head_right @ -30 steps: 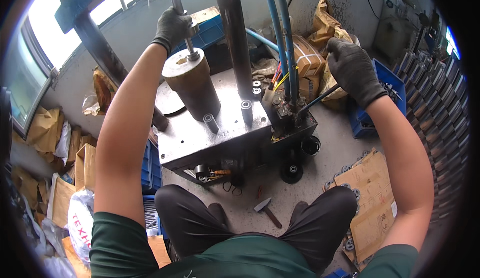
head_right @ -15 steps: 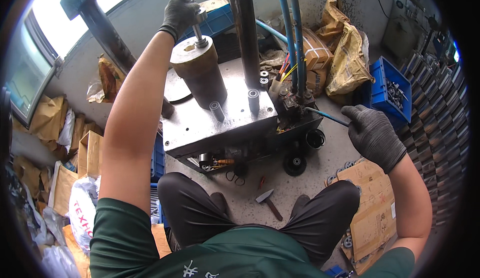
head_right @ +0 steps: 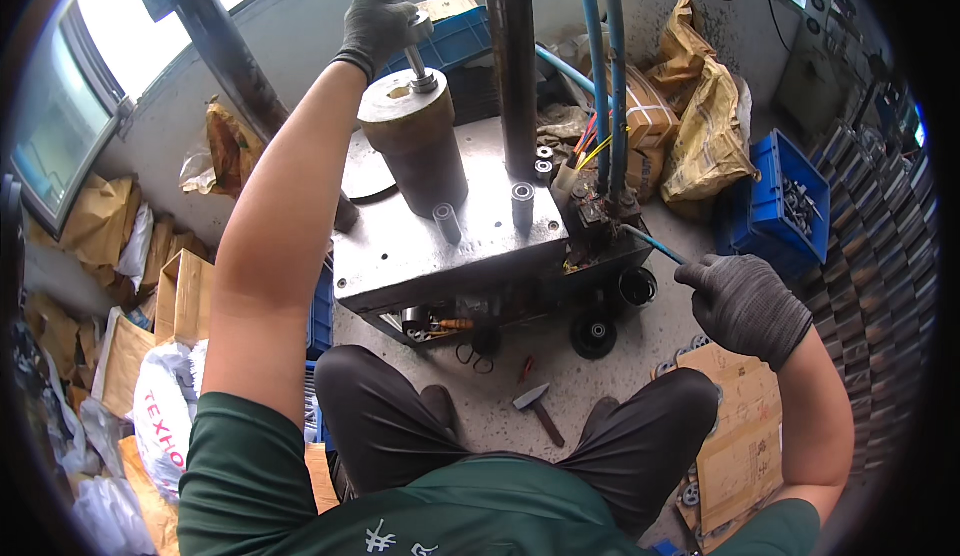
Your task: Using a hydraulic or mechanical press to assemble or shape metal components.
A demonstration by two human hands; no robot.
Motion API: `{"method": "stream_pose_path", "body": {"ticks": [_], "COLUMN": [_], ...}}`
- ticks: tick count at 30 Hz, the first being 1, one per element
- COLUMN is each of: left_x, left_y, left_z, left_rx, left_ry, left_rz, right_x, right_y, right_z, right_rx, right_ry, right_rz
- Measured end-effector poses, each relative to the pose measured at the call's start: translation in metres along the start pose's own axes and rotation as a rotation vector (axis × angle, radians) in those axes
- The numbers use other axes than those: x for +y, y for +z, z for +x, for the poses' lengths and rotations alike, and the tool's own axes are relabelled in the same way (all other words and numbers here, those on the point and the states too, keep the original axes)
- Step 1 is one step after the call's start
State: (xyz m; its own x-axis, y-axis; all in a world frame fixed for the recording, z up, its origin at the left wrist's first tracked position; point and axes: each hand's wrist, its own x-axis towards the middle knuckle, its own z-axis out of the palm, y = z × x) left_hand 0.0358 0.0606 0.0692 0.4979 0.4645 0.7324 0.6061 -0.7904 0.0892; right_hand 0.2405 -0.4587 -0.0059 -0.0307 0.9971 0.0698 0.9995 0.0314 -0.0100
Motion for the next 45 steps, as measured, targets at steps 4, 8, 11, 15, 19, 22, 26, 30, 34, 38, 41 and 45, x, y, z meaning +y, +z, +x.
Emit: {"method": "stream_pose_path", "body": {"ticks": [4, 8, 11, 15, 19, 22, 26, 30, 34, 38, 41, 45], "left_x": [0.018, 0.016, 0.023, 0.042, 0.045, 0.047, 0.039, 0.033, 0.035, 0.037, 0.040, 0.037], "left_y": [-0.003, -0.012, -0.019, -0.030, -0.033, -0.034, -0.028, -0.024, -0.023, -0.029, -0.032, -0.030], "left_z": [0.003, -0.002, -0.010, -0.012, -0.014, -0.015, -0.012, -0.010, -0.012, -0.010, -0.010, -0.008], "left_rx": [0.012, 0.000, -0.005, -0.038, -0.020, -0.018, 0.027, 0.004, 0.053, -0.056, -0.043, -0.070], "left_ry": [-0.126, -0.218, -0.267, -0.294, -0.309, -0.256, -0.313, -0.329, -0.289, -0.340, -0.347, -0.367], "left_rz": [-0.095, -0.234, -0.316, -0.274, -0.315, -0.246, -0.343, -0.335, -0.263, -0.320, -0.280, -0.303], "right_x": [0.000, 0.004, 0.004, 0.002, -0.001, -0.007, -0.019, -0.024, -0.023, -0.017, -0.015, -0.021], "right_y": [0.000, 0.002, 0.003, 0.004, 0.007, 0.013, 0.019, 0.026, 0.028, 0.037, 0.044, 0.050], "right_z": [0.000, -0.005, -0.008, -0.012, -0.016, -0.025, -0.039, -0.049, -0.049, -0.052, -0.060, -0.063], "right_rx": [-0.060, -0.019, -0.010, 0.013, 0.044, 0.100, 0.122, 0.125, 0.121, 0.160, 0.045, -0.176], "right_ry": [0.027, 0.015, 0.030, 0.045, 0.073, 0.080, 0.169, 0.220, 0.215, 0.173, 0.153, 0.175], "right_rz": [-0.032, -0.029, -0.014, -0.004, 0.012, 0.097, 0.177, 0.196, 0.195, 0.215, 0.122, 0.080]}}
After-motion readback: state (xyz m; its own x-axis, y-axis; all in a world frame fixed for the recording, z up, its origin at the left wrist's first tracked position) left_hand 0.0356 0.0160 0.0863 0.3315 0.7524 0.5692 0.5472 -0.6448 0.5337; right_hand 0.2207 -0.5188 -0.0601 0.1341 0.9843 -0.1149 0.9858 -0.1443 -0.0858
